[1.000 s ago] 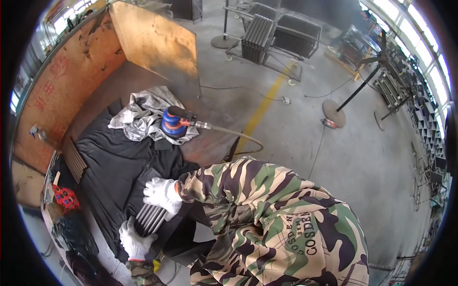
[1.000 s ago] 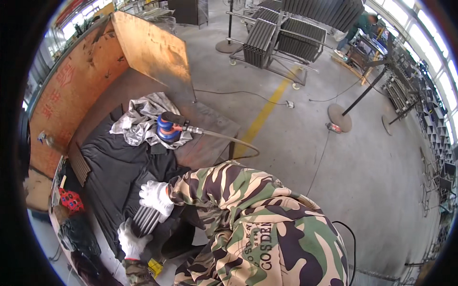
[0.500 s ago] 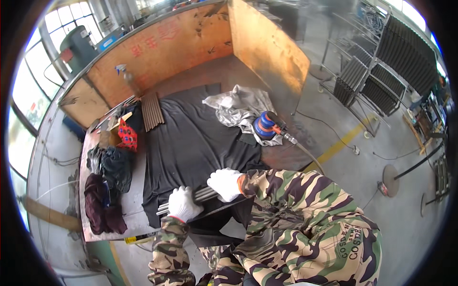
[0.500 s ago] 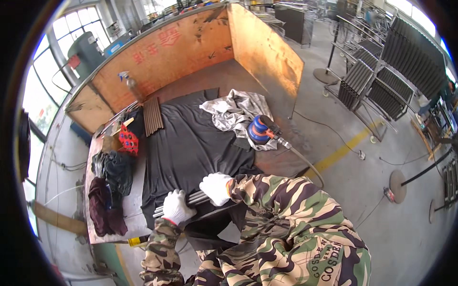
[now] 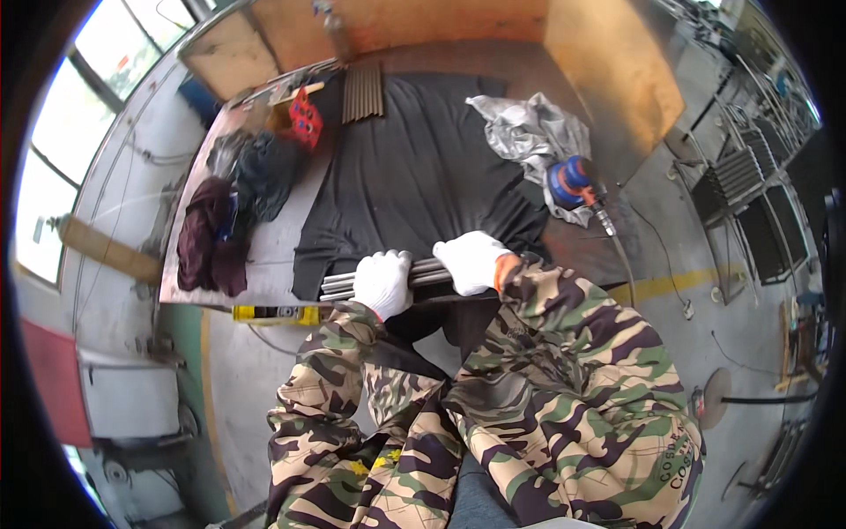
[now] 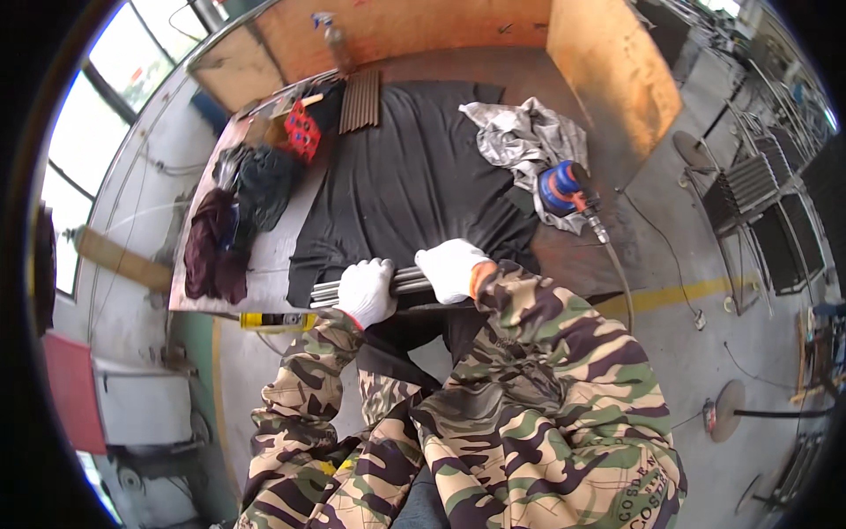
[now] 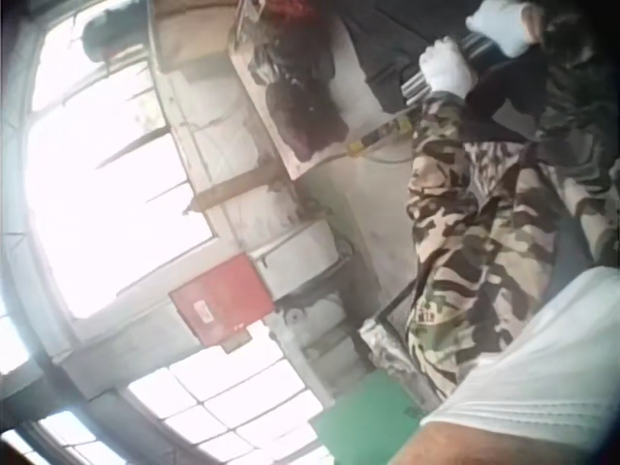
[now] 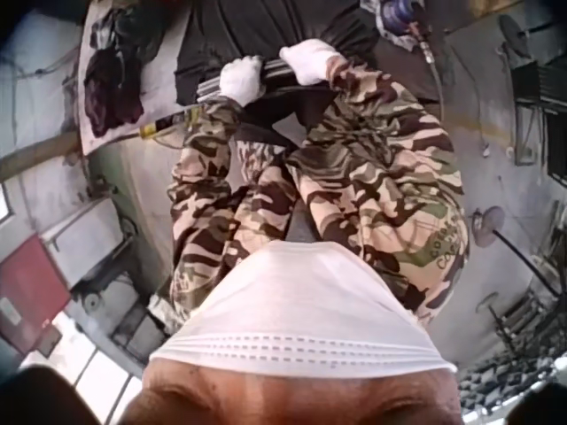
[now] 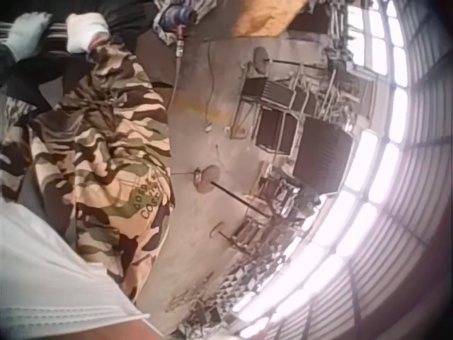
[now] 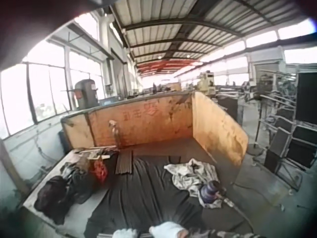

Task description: Sanding the surface of a metal tube assembly using a handheld pneumatic orbital sander.

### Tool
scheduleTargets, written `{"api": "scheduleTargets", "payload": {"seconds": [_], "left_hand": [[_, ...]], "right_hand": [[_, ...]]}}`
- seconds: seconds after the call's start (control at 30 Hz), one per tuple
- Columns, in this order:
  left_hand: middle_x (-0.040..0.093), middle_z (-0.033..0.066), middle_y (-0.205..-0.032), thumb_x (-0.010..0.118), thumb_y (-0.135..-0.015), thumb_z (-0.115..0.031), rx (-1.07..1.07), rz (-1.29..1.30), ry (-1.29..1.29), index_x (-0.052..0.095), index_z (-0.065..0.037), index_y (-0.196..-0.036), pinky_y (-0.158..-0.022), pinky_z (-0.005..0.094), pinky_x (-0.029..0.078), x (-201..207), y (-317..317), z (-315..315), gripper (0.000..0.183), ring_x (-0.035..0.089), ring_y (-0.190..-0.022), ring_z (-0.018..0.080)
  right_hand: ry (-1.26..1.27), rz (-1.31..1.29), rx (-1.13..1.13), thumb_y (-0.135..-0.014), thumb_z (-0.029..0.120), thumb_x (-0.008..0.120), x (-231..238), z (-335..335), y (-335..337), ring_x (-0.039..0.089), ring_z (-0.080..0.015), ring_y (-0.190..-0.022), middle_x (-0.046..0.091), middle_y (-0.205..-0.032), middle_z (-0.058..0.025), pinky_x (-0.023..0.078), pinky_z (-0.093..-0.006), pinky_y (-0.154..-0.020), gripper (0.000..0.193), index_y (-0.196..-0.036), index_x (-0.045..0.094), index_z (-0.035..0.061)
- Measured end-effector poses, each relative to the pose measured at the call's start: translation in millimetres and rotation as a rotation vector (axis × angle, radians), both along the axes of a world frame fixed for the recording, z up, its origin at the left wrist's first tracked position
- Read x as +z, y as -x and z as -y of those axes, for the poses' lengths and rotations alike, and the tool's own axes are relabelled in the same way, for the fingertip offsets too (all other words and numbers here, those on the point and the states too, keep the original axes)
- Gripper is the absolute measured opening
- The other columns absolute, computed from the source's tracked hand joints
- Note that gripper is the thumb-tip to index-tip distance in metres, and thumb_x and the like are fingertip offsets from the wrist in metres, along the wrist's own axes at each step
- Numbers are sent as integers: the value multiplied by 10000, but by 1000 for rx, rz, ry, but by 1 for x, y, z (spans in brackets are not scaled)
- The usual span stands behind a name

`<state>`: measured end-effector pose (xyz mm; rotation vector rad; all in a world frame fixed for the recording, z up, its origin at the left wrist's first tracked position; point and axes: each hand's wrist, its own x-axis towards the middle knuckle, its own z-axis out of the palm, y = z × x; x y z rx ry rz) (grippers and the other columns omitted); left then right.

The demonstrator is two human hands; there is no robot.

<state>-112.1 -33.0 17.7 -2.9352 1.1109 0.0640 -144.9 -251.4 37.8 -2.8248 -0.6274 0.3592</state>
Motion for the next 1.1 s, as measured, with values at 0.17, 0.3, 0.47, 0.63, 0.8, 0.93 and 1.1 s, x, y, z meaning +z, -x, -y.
{"api": "scheduleTargets", "payload": {"seconds": [0.17,0.3,0.47,0.63,0.8,0.93,1.1], "left_hand": [[718,94,-999,803,-714,-247,26,-14,107,692,-102,-1098,-894,427,531,-9,15,-12,425,696,-992,296],[703,70,-997,810,-716,-269,77,38,51,695,-116,-1103,-867,437,526,17,39,-36,433,685,-970,282],[672,53,-943,767,-718,-226,-148,182,-65,685,-106,-1079,-844,417,513,52,46,-27,390,666,-936,255],[656,87,-1058,752,-665,-180,-303,452,173,684,-86,-1141,-971,479,505,59,21,-18,490,657,-1033,291],[588,217,-1358,757,-736,-88,-87,591,774,554,1,-1406,-1130,589,418,57,22,-54,705,545,-1299,448],[482,297,-1505,750,-843,-124,259,266,754,431,43,-1513,-1159,516,405,1,3,-70,761,490,-1377,458],[458,273,-1557,752,-870,-408,140,96,237,457,-35,-1544,-1222,578,296,-34,0,-96,824,408,-1442,497]], "right_hand": [[71,-30,3,-785,140,736,16,-10,16,749,-352,-952,746,-1032,-164,597,-460,-811,355,-1112,647,35],[-7,245,82,-795,154,696,14,-24,31,710,-343,-946,689,-1015,-134,577,-469,-794,294,-1064,628,58],[-184,-107,-16,-775,179,717,11,-32,39,719,-399,-881,712,-879,-192,564,-519,-784,348,-1081,613,50],[-244,-129,-160,-805,200,691,19,-23,36,726,-432,-927,743,-919,-224,574,-513,-822,349,-1113,646,43],[-303,-133,-343,-765,223,725,38,35,60,728,-409,-876,724,-894,-212,573,-462,-794,436,-1171,665,74],[-430,-112,-488,-777,235,708,27,65,56,707,-433,-927,727,-969,-216,564,-465,-843,435,-1184,664,88],[-281,79,-517,-791,230,731,-22,73,35,698,-455,-979,729,-996,-231,566,-503,-839,424,-1180,645,84]]}}
